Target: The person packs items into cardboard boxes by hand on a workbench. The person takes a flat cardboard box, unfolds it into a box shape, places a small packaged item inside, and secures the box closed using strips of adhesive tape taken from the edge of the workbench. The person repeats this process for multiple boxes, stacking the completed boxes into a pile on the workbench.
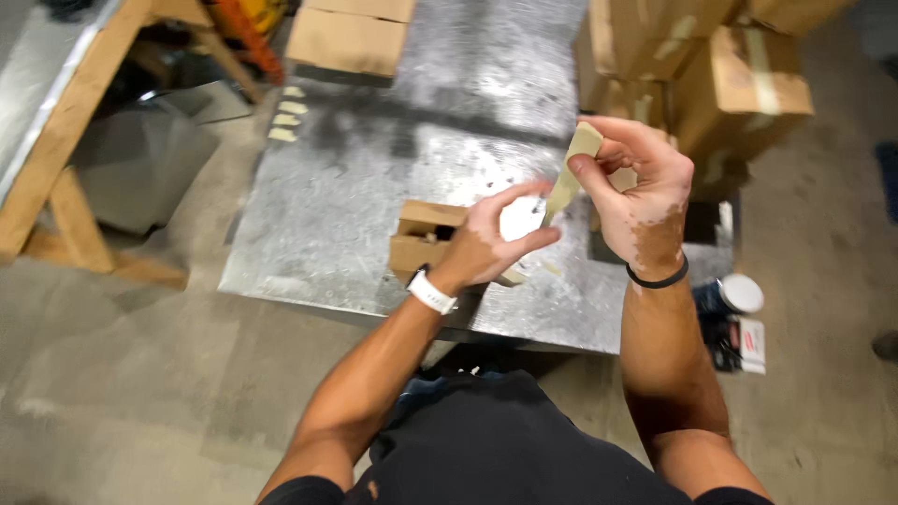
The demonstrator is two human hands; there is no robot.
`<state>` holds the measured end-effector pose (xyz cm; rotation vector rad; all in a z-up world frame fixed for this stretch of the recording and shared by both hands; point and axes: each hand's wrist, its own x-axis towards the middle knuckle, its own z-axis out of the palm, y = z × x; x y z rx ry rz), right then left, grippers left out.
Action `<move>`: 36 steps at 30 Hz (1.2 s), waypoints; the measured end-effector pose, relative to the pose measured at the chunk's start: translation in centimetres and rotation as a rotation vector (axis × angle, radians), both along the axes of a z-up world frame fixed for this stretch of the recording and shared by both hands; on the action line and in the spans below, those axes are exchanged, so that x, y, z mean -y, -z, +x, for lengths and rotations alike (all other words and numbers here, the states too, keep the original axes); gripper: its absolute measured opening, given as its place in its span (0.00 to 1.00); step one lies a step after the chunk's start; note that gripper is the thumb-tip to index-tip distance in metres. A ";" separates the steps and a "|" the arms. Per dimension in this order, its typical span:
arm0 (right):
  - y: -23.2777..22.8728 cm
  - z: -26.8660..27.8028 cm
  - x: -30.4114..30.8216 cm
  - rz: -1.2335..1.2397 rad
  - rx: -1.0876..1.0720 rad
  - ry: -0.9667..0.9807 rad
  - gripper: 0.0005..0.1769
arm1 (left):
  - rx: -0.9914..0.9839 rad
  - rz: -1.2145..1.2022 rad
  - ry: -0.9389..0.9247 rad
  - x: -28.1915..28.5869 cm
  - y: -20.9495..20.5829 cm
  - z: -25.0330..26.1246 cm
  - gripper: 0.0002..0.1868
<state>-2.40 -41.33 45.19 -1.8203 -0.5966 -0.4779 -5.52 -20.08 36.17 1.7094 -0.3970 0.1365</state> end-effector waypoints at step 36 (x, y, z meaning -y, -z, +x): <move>25.4 19.5 -51.6 -0.706 -0.732 -0.099 0.19 | -0.461 0.464 -0.239 -67.0 28.9 21.2 0.15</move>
